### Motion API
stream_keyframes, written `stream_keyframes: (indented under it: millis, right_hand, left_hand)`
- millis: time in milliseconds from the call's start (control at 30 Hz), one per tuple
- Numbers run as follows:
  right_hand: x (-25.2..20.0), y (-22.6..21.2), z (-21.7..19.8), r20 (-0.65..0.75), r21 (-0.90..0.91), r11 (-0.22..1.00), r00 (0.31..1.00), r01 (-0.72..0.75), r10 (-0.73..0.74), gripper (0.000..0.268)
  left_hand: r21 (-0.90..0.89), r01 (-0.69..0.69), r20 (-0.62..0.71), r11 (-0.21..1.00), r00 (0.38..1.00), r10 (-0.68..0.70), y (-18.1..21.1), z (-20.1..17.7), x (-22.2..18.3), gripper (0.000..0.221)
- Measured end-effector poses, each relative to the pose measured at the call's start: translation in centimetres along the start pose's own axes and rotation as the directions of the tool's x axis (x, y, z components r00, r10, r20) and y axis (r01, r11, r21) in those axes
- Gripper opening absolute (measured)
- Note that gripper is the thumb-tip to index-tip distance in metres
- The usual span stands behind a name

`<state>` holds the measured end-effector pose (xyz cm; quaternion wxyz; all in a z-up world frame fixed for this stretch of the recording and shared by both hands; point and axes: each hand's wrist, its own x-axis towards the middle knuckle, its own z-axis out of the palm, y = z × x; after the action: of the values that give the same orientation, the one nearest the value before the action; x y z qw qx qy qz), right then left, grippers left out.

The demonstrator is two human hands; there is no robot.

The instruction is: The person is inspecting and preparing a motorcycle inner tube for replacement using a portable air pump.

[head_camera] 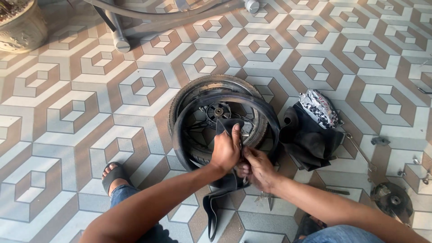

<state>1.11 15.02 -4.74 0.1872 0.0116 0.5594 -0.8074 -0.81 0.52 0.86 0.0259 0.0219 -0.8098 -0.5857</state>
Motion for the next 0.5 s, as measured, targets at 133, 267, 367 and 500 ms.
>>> stream_keyframes:
  millis: [133, 267, 367, 500]
  right_hand:
    - [-0.3, -1.2, 1.6, 0.168, 0.393, 0.802, 0.892, -0.451, 0.419, 0.042]
    - [1.9, -1.1, -2.4, 0.154, 0.236, 0.717, 0.754, -0.656, 0.639, 0.036]
    - [2.1, -4.4, -3.4, 0.059, -0.07, 0.601, 0.598, -0.796, 0.799, 0.034]
    - [2.4, -6.4, -3.5, 0.016, -0.629, 0.591, 0.752, -0.505, 0.659, 0.02]
  left_hand:
    - [0.511, -0.337, 0.075, 0.791, 0.934, 0.35, -2.4, -0.1, 1.7, 0.044]
    - [0.675, -0.738, 0.466, -0.017, 0.408, 0.786, -11.3, -1.3, 4.4, 0.024]
    - [0.48, -0.85, 0.663, 0.215, 0.513, 0.546, -10.9, -0.3, 2.4, 0.038]
    - [0.585, -0.457, 0.498, 0.67, 0.854, 0.148, -9.9, 1.8, 2.2, 0.05]
